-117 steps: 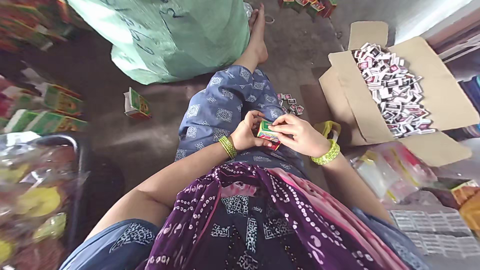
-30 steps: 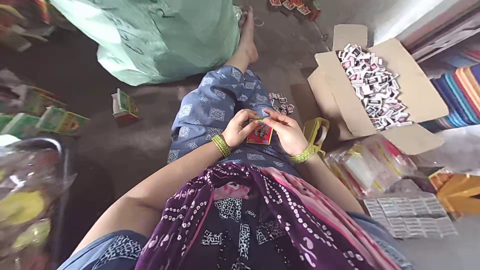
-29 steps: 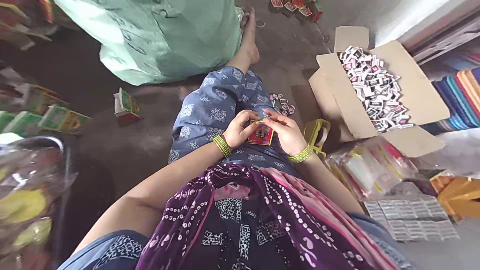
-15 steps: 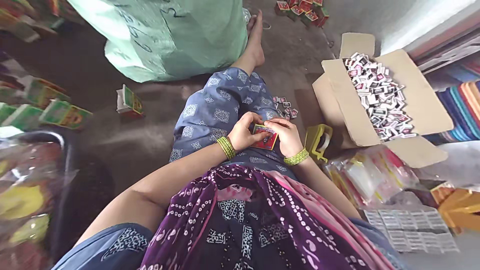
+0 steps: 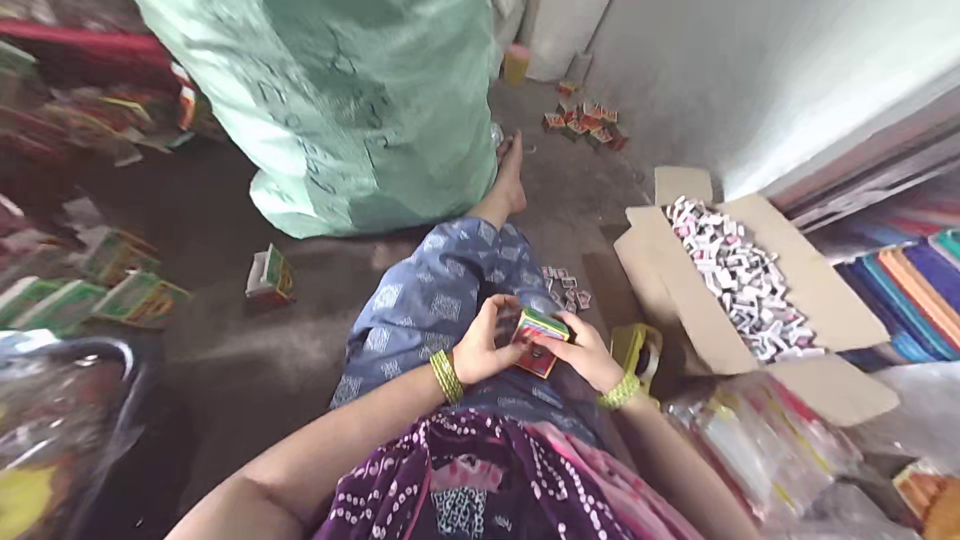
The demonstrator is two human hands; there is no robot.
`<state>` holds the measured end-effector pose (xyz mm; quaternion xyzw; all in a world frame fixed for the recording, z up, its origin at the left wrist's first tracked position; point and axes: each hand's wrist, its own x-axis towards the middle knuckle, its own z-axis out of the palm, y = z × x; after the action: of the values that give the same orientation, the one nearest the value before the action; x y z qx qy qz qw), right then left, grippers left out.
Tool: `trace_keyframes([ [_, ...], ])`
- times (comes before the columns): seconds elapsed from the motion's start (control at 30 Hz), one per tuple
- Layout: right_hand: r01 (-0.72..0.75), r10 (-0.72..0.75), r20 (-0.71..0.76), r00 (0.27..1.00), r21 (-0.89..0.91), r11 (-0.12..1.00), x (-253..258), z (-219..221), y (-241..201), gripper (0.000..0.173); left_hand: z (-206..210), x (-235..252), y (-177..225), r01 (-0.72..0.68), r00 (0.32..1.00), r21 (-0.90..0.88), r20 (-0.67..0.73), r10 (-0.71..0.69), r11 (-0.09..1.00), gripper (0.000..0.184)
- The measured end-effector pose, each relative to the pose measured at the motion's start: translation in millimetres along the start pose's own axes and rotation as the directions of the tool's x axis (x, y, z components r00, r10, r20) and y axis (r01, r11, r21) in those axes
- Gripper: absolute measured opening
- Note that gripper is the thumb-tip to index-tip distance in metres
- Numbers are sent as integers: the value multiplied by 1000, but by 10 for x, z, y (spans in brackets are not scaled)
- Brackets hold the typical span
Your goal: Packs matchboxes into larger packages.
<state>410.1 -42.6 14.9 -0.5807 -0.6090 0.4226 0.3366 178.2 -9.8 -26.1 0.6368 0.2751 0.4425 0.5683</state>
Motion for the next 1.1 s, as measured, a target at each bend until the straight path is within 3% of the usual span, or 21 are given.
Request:
trace_keyframes([
  [0.07,-127,171,-166,971,248,960,80,-100,46,61,-17,26,-4,24,999,-28,-48,-26,999,79],
  [0.13,-194,313,-300,901,366,910,246,-273,142,67,-34,46,-2,54,994,-36,-95,-57,998,72],
  [0.23,-413,465,-386,797,213,885,546,-586,442,76,-51,51,-3,94,988,-52,-118,-99,994,65],
  [0.33,-650,636,-234,736,20,760,893,-816,592,86,-71,62,15,110,990,-54,-87,-115,992,61],
  [0.4,-720,716,-93,692,-18,694,1187,-888,564,59,-83,73,-5,107,991,-48,-73,-110,993,59],
  [0.47,-741,740,47,671,47,670,1596,-1045,483,47,-104,94,-36,101,992,-42,-69,-103,994,57],
  [0.53,-656,665,-1,747,167,736,2124,-1359,317,49,-118,132,-68,102,991,-34,-79,-104,994,55],
  [0.6,-375,484,-356,800,333,865,2623,-1698,-117,57,-121,160,-91,114,989,-33,-91,-117,993,55],
  [0.67,-43,254,-666,702,316,948,3019,-2045,-630,72,-112,189,-107,122,987,-30,-98,-124,992,55],
  [0.73,76,178,-753,634,289,954,3269,-2259,-1033,77,-107,214,-109,129,986,-35,-97,-132,991,55],
  [0.8,92,152,-732,664,281,955,3357,-2236,-1239,71,-103,240,-95,136,985,-39,-98,-139,990,54],
  [0.87,72,102,-644,758,238,969,3292,-2000,-1251,62,-108,256,-91,133,986,-42,-99,-137,990,53],
  [1.0,-53,76,-353,932,75,996,2743,-1180,-865,50,-110,243,-126,111,990,-41,-81,-114,993,51],
  [1.1,-78,74,-171,982,-15,997,2132,-545,-473,46,-133,193,-108,71,995,-15,-76,-72,997,49],
])
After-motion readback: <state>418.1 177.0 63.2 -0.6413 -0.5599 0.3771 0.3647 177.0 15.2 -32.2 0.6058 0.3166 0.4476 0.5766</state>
